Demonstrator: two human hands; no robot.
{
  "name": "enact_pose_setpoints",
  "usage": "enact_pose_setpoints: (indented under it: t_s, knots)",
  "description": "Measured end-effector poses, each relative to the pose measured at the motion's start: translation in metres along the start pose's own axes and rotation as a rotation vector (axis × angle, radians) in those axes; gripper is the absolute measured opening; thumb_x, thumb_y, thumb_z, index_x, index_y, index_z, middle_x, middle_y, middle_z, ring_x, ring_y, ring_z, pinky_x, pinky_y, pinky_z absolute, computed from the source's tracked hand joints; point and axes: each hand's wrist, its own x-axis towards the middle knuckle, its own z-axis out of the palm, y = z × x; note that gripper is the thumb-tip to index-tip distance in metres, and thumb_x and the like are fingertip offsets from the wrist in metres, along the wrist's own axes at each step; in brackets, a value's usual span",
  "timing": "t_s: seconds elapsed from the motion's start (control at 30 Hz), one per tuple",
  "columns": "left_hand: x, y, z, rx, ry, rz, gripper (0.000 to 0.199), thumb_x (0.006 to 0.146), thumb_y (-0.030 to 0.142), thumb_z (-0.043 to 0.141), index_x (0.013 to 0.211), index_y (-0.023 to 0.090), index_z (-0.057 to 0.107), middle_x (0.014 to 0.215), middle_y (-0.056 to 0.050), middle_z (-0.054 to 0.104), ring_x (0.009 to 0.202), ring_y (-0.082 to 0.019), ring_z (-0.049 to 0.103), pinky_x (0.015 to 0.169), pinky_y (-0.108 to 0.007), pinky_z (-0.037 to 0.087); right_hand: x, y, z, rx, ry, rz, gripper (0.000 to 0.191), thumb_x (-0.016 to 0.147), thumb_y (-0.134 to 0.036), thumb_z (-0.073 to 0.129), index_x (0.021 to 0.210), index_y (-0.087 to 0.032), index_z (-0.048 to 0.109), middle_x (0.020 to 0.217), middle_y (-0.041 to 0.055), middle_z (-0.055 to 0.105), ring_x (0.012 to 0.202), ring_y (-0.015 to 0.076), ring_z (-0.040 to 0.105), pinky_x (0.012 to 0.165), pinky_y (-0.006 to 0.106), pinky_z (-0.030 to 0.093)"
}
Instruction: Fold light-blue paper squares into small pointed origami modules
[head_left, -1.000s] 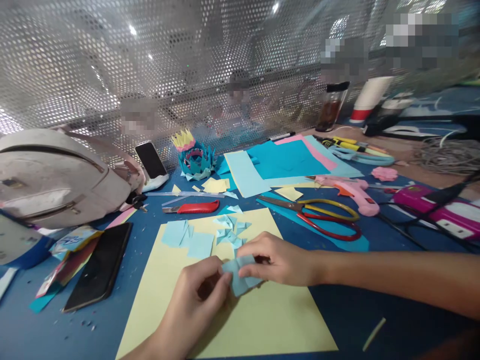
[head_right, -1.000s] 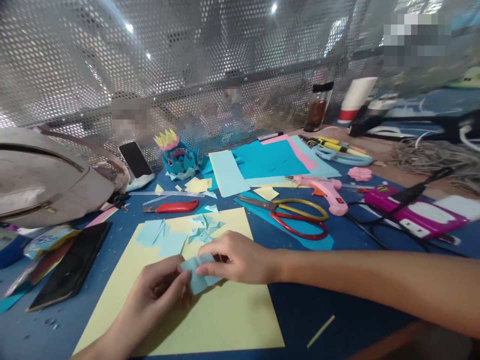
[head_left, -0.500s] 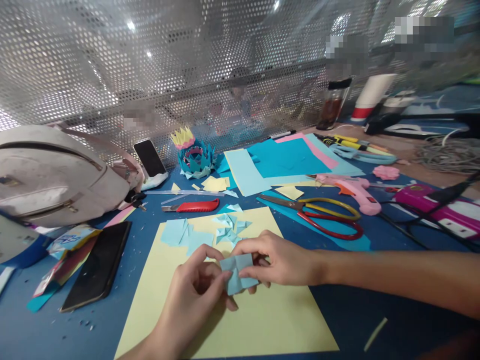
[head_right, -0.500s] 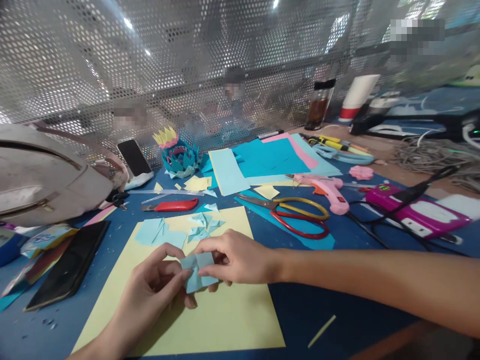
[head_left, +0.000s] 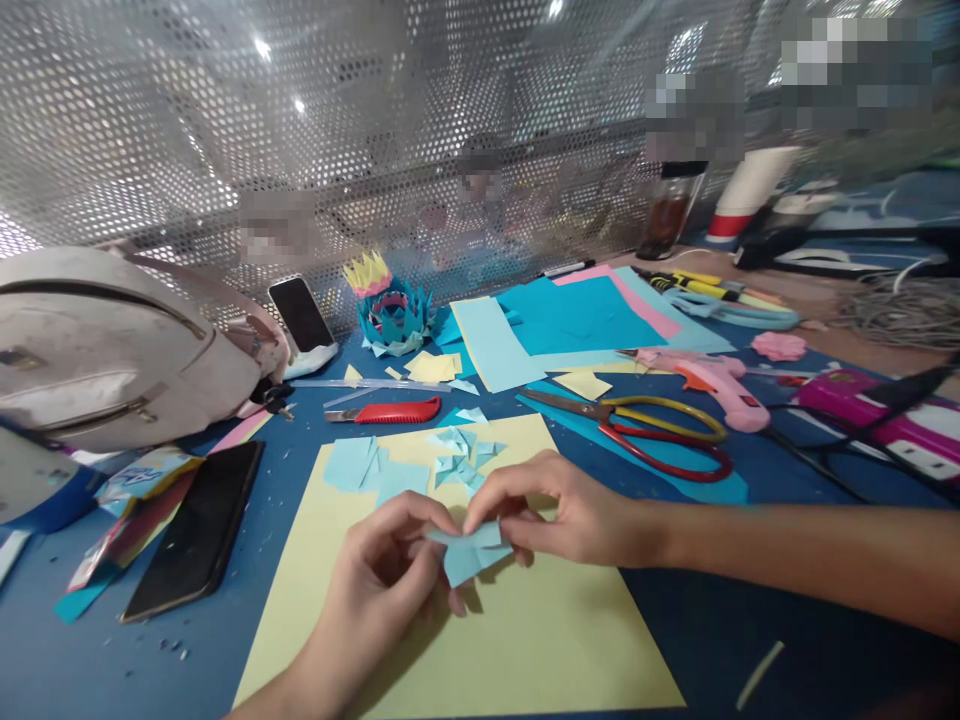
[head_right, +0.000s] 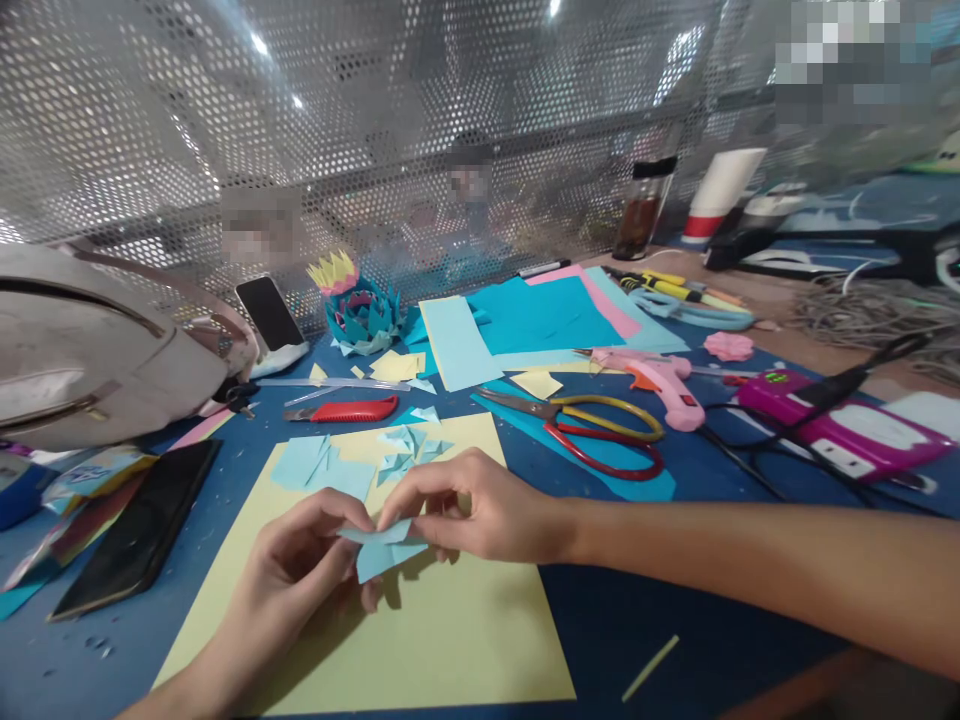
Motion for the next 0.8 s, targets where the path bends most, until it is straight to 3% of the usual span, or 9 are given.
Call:
enact_pose_setpoints:
  t_s: [0.13, 0.3, 0.43, 0.6, 0.73, 0.8]
  knots:
    - [0.000, -0.004, -0.004, 0.015, -0.044, 0.051, 0.033, 0.099, 0.049, 0.061, 0.093, 0.019, 0.071, 0.061, -0.002, 0.068, 0.046, -0.006, 0.048, 0.047, -0.013, 0.036, 0.001, 0.000, 0.000, 0.005, -0.008, -0.040, 0.020, 0.095, -0.016, 0.055, 0.105, -0.012, 0.073, 0.085, 0.0056, 0.070, 0.058, 0.0080, 0.064, 0.053, 0.016, 0.048]
    - [0.001, 0.001, -0.004, 0.070, -0.061, 0.122, 0.025, 0.099, 0.043, 0.063, 0.095, 0.020, 0.074, 0.077, -0.003, 0.068, 0.056, -0.007, 0.053, 0.056, -0.015, 0.044, 0.001, 0.000, -0.002, -0.027, 0.010, -0.047, 0.022, 0.092, -0.032, 0.070, 0.101, -0.013, 0.073, 0.081, 0.0045, 0.067, 0.067, 0.0094, 0.058, 0.053, 0.016, 0.041]
    - [0.004, 0.007, -0.004, 0.190, -0.074, 0.207, 0.031, 0.097, 0.046, 0.063, 0.091, 0.019, 0.077, 0.084, -0.005, 0.066, 0.063, -0.010, 0.056, 0.059, -0.019, 0.047, 0.001, 0.003, -0.002, -0.006, -0.010, -0.069, 0.030, 0.089, -0.041, 0.074, 0.100, -0.014, 0.073, 0.084, 0.0044, 0.065, 0.070, 0.0106, 0.058, 0.054, 0.017, 0.041]
    - [0.006, 0.007, -0.002, 0.239, -0.003, 0.123, 0.024, 0.094, 0.038, 0.068, 0.082, 0.018, 0.074, 0.082, -0.005, 0.066, 0.070, -0.013, 0.061, 0.061, -0.019, 0.046, 0.002, 0.004, -0.001, -0.031, -0.016, -0.076, 0.025, 0.093, -0.039, 0.069, 0.100, -0.015, 0.072, 0.086, 0.0051, 0.066, 0.073, 0.0115, 0.059, 0.055, 0.018, 0.043]
    - [0.004, 0.004, 0.002, 0.213, 0.075, 0.049, 0.012, 0.089, 0.031, 0.071, 0.093, 0.020, 0.068, 0.073, 0.001, 0.062, 0.064, -0.011, 0.060, 0.057, -0.017, 0.044, 0.003, 0.002, 0.001, -0.077, 0.011, -0.063, 0.015, 0.097, -0.028, 0.062, 0.098, -0.015, 0.070, 0.087, 0.0042, 0.064, 0.067, 0.0089, 0.058, 0.054, 0.017, 0.043]
    - [0.004, 0.004, 0.002, 0.171, 0.122, 0.012, 0.017, 0.086, 0.028, 0.074, 0.097, 0.021, 0.063, 0.077, 0.002, 0.062, 0.066, -0.011, 0.060, 0.059, -0.017, 0.046, 0.003, 0.001, 0.002, -0.054, 0.005, -0.013, 0.014, 0.096, -0.027, 0.062, 0.100, -0.015, 0.068, 0.084, 0.0025, 0.062, 0.061, 0.0074, 0.057, 0.052, 0.017, 0.042]
